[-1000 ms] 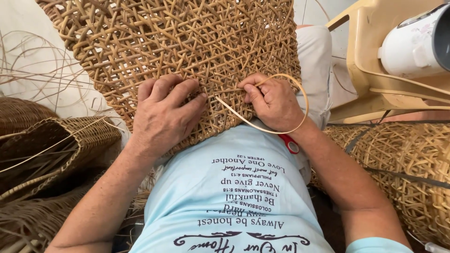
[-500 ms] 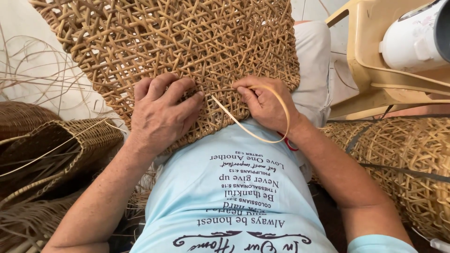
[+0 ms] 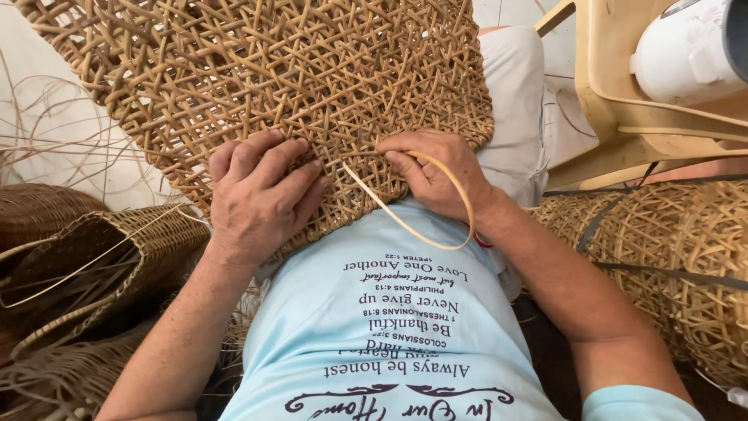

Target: Weaving long rattan strands into a mesh panel and trimming the ends with scissors to create a finished woven surface.

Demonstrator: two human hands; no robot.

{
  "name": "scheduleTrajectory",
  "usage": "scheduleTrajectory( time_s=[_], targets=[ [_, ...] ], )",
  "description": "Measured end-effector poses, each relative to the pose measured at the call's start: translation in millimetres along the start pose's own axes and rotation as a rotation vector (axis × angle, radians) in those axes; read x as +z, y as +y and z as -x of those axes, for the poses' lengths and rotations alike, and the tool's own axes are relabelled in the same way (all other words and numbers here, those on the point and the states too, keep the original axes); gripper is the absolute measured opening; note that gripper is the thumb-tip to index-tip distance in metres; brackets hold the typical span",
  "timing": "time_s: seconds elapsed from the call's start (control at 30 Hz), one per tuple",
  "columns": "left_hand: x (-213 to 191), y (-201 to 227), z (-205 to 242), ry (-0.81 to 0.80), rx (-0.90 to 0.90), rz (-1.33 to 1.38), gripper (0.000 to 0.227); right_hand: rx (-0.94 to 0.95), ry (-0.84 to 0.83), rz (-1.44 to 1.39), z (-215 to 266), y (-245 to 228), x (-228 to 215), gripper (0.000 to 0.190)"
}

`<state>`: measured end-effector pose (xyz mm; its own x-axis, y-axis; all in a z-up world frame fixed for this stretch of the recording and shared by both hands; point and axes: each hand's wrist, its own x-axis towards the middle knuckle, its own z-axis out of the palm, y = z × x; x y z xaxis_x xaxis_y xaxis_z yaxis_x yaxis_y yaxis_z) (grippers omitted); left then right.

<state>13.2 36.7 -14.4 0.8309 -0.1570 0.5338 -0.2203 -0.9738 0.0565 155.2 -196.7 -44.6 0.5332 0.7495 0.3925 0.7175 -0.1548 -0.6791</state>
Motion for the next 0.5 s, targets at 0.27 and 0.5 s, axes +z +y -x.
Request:
scheduleTrajectory(
  time_s=[0.27, 0.5],
  targets=[
    [-0.8, -0.2, -1.3, -0.008, 0.0, -0.005, 0.015, 0.051, 0.033, -0.052, -0.8, 5.6, 0.5, 0.018],
    [-0.1, -0.5, -1.4, -0.01, 0.008, -0.036, 0.016, 0.019, 0.036, 0.029, -7.4, -4.5, -1.7, 0.016]
  ],
)
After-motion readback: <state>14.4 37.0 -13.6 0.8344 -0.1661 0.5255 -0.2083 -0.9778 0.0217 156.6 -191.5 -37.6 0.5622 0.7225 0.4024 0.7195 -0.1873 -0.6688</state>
